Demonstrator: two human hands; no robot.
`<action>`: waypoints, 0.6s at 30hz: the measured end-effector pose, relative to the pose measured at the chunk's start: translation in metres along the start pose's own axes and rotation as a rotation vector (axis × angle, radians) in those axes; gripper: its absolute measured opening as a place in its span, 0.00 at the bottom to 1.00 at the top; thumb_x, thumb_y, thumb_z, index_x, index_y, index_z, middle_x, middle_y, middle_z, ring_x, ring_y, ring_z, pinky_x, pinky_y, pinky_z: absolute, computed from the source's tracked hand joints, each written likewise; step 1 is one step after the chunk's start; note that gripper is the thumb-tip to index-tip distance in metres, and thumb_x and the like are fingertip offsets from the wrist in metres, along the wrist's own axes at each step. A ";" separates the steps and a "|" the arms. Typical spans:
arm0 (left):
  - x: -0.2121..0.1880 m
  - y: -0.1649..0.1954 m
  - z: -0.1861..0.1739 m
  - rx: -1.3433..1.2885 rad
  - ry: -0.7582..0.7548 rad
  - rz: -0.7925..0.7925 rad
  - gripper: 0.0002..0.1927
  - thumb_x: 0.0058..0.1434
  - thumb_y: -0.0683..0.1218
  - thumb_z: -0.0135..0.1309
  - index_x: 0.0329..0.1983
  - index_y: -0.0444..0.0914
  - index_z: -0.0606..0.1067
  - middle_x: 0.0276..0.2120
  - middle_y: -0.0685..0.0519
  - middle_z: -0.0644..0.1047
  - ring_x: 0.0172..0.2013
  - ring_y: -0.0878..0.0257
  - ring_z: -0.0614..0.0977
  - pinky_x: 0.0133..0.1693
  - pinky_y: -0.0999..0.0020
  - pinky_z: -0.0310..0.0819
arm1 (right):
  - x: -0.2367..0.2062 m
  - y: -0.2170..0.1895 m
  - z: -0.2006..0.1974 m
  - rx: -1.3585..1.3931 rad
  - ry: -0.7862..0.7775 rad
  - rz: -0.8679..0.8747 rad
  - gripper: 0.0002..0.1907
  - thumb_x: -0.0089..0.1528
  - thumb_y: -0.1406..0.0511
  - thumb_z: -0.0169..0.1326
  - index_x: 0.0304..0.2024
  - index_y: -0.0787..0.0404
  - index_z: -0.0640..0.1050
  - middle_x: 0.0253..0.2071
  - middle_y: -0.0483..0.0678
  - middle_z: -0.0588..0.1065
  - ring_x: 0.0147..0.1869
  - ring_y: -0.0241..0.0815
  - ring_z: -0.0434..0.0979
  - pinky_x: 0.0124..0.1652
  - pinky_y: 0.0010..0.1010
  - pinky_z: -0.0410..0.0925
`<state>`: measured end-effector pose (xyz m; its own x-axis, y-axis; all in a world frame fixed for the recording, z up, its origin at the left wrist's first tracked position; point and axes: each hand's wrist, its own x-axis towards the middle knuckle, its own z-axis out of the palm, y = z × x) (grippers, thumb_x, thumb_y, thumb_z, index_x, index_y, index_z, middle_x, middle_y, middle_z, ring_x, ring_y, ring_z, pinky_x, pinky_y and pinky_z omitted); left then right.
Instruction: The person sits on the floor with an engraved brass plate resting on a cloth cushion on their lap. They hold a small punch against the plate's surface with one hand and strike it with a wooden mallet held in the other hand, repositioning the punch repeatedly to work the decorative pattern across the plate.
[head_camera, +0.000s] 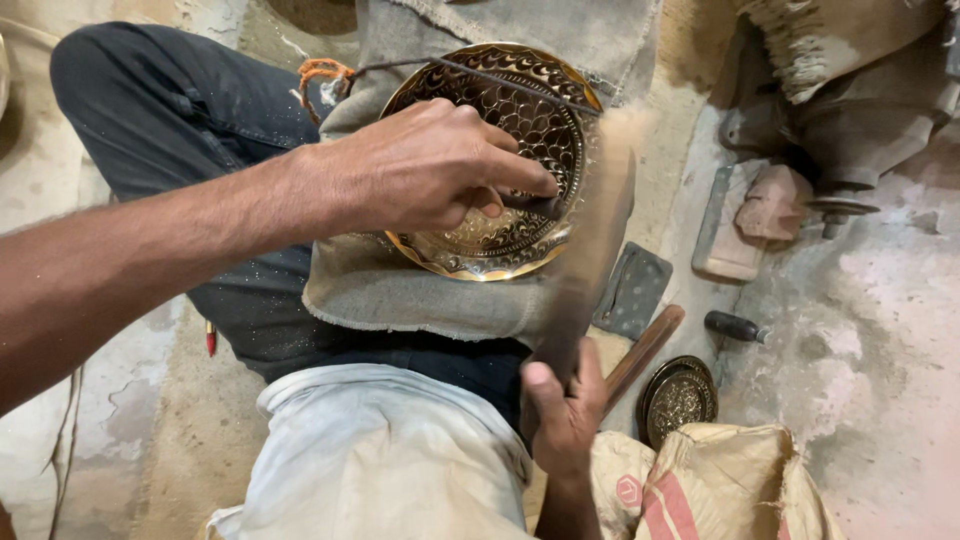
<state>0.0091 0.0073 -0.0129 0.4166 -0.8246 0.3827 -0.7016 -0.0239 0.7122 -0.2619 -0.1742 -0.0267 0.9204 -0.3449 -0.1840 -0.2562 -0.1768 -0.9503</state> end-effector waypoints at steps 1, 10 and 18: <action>0.000 0.000 0.001 0.006 -0.011 -0.004 0.28 0.49 0.34 0.59 0.56 0.41 0.79 0.39 0.45 0.83 0.35 0.46 0.85 0.35 0.51 0.80 | 0.001 -0.001 0.000 0.133 0.046 -0.005 0.24 0.66 0.54 0.57 0.53 0.64 0.67 0.37 0.50 0.70 0.38 0.40 0.71 0.36 0.33 0.70; 0.002 0.000 -0.001 0.021 -0.036 -0.019 0.26 0.52 0.38 0.61 0.56 0.44 0.80 0.38 0.46 0.83 0.34 0.47 0.84 0.34 0.49 0.78 | -0.006 0.013 -0.002 0.103 0.032 0.216 0.20 0.66 0.59 0.55 0.53 0.65 0.69 0.30 0.54 0.67 0.29 0.45 0.67 0.29 0.38 0.66; 0.000 0.001 -0.004 0.052 -0.063 -0.031 0.27 0.49 0.38 0.61 0.55 0.47 0.80 0.40 0.47 0.83 0.36 0.46 0.84 0.34 0.48 0.77 | -0.012 0.019 -0.004 0.059 -0.021 0.143 0.21 0.66 0.57 0.54 0.50 0.67 0.69 0.30 0.49 0.70 0.29 0.37 0.70 0.29 0.29 0.66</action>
<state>0.0109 0.0091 -0.0098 0.4025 -0.8570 0.3218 -0.7188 -0.0781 0.6908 -0.2788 -0.1769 -0.0413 0.8818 -0.3430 -0.3236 -0.3683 -0.0724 -0.9269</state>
